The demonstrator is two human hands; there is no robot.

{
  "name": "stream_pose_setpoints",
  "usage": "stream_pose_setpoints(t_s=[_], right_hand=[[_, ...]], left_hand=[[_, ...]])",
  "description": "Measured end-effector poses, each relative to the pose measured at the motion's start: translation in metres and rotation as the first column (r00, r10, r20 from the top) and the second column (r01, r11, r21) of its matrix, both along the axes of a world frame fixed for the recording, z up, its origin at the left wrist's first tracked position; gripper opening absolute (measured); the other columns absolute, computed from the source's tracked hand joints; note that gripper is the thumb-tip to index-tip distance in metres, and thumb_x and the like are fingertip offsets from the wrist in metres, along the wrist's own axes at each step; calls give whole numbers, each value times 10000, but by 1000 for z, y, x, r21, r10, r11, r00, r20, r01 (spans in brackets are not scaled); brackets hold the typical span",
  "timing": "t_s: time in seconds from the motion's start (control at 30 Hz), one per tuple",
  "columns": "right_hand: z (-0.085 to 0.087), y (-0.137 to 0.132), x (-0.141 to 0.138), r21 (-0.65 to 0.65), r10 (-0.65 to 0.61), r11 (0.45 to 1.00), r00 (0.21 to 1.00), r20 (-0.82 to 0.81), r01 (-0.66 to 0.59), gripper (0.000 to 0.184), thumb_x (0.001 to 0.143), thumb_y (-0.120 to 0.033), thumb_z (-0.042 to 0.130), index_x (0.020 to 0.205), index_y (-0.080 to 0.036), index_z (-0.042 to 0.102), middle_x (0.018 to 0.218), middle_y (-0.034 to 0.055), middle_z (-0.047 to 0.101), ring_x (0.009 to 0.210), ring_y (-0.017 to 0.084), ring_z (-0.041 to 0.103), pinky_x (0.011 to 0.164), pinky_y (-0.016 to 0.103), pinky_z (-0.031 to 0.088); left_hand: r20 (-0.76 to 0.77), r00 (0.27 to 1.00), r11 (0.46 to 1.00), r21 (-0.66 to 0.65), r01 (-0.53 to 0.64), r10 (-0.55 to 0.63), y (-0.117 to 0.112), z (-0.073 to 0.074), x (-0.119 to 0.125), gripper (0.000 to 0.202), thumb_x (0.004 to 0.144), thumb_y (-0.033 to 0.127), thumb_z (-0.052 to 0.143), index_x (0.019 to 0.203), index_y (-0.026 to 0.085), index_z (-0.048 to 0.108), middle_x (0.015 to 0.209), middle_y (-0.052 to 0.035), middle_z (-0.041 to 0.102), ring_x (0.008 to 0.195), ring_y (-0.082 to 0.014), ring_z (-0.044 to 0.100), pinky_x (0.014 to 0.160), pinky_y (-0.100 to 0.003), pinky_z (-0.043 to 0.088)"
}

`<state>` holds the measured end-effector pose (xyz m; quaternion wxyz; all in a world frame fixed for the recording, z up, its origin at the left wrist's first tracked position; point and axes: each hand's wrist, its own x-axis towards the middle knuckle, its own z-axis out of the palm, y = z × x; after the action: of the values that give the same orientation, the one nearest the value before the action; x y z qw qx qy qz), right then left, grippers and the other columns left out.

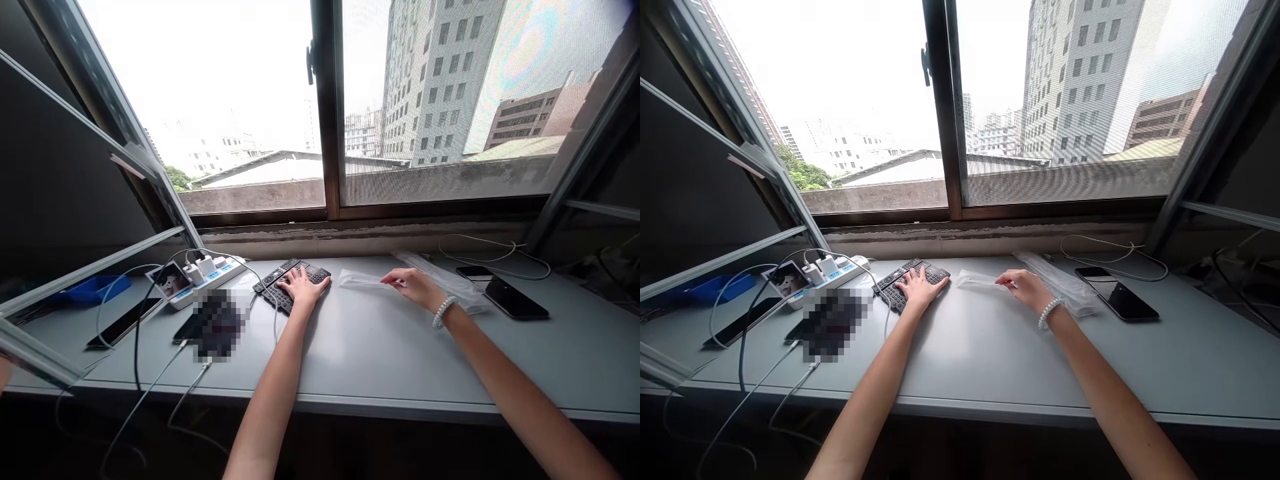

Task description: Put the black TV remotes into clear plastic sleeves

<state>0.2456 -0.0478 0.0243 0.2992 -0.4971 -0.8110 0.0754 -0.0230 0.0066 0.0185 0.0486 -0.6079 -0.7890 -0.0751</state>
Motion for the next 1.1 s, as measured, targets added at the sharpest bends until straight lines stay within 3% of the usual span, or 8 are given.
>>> stream_pose_setpoints(t_s=[0.23, 0.53, 0.9, 1.1], right_hand=[[-2, 1, 1, -21, -10, 1000, 1000, 3, 10, 277, 792, -163, 441, 888, -243, 687, 914, 9, 713, 841, 189, 652, 727, 319, 504], [-21, 8, 2, -254, 96, 959, 988, -124, -125, 316, 735, -111, 480, 931, -237, 693, 845, 25, 696, 826, 175, 637, 762, 307, 513], [-7, -3, -4, -155, 23, 988, 1000, 0, -23, 217, 764, -269, 550, 921, -226, 694, 923, 39, 670, 828, 183, 612, 718, 301, 481], [-7, -4, -4, -161, 16, 987, 1000, 23, -12, 222, 778, -317, 546, 918, -237, 698, 916, 37, 666, 833, 188, 613, 704, 292, 475]], left_hand=[[34, 999, 999, -3, -33, 33, -1, 0, 1, 1002, 670, 805, 275, 1409, 127, 297, 1418, -212, 305, 1305, -417, 197, 1023, -639, 131], [69, 997, 999, -23, 44, -42, 1, 2, -8, 999, 682, 820, 224, 1432, 160, 245, 1467, -197, 244, 1347, -388, 164, 1049, -592, 124], [52, 998, 999, 6, 39, -40, -1, 3, -7, 922, 701, 797, 239, 1396, 198, 332, 1460, -183, 276, 1343, -401, 186, 1037, -601, 163], [77, 997, 1000, -17, 17, -15, -2, 3, -5, 938, 706, 802, 205, 1422, 201, 286, 1480, -194, 224, 1367, -391, 134, 1045, -613, 128]])
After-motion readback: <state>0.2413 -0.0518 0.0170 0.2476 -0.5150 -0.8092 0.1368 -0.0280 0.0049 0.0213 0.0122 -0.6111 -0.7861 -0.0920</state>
